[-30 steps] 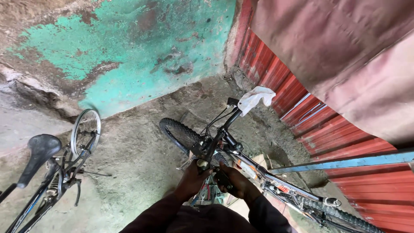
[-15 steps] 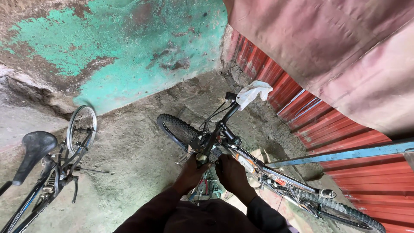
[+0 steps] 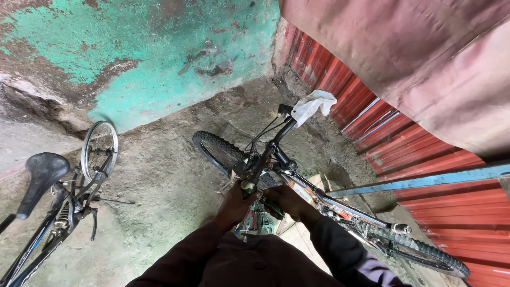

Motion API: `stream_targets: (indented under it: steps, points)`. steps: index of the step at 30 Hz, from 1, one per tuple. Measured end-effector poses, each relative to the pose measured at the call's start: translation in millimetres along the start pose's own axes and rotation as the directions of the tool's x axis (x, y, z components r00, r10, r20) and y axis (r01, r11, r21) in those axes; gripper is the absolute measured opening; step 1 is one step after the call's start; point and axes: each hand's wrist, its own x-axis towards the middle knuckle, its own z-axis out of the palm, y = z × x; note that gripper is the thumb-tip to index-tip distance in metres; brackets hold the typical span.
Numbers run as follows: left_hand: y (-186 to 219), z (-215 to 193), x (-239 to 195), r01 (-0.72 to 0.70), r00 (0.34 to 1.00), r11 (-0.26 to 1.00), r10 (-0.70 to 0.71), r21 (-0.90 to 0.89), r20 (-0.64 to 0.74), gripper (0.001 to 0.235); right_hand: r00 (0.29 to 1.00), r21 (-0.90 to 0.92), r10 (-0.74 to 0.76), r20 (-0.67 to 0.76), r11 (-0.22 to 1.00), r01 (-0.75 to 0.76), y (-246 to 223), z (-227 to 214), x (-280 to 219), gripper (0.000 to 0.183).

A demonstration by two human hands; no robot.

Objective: The person uses a multi-tool to tighten a bolt on the bicycle handlebar stem. They then use a white cloth to wipe the handlebar area and the stem.

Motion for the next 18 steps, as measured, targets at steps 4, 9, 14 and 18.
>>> stream_targets:
  steps: [4, 9, 14, 18]
  points:
    - [19.5, -1.9, -10.2, 0.012, 1.000, 0.999, -0.012, 0.031, 0.000, 0.045, 0.986, 0.225, 0.131, 0.101, 0.963, -0.151, 20.4, -3.3, 5.6, 0.038]
    - [16.5, -1.3, -4.6, -0.025, 1.000, 0.999, 0.024, 0.048, 0.013, 0.045, 0.982, 0.445, 0.164, 0.090, 0.876, -0.187, 56.9, -11.2, 20.7, 0.054]
    - [19.4, -2.1, -4.0, -0.009, 1.000, 1.000, 0.009, 0.026, 0.009, 0.043, 0.997, 0.103, 0.021, -0.077, 0.995, -0.013, 16.0, 9.5, -4.3, 0.053]
    - [22.4, -2.5, 2.6, -0.012, 1.000, 1.000, 0.012, -0.003, 0.014, 0.039, 0.914, -0.351, -0.346, -0.212, 0.900, 0.259, 8.8, 21.0, -11.1, 0.040]
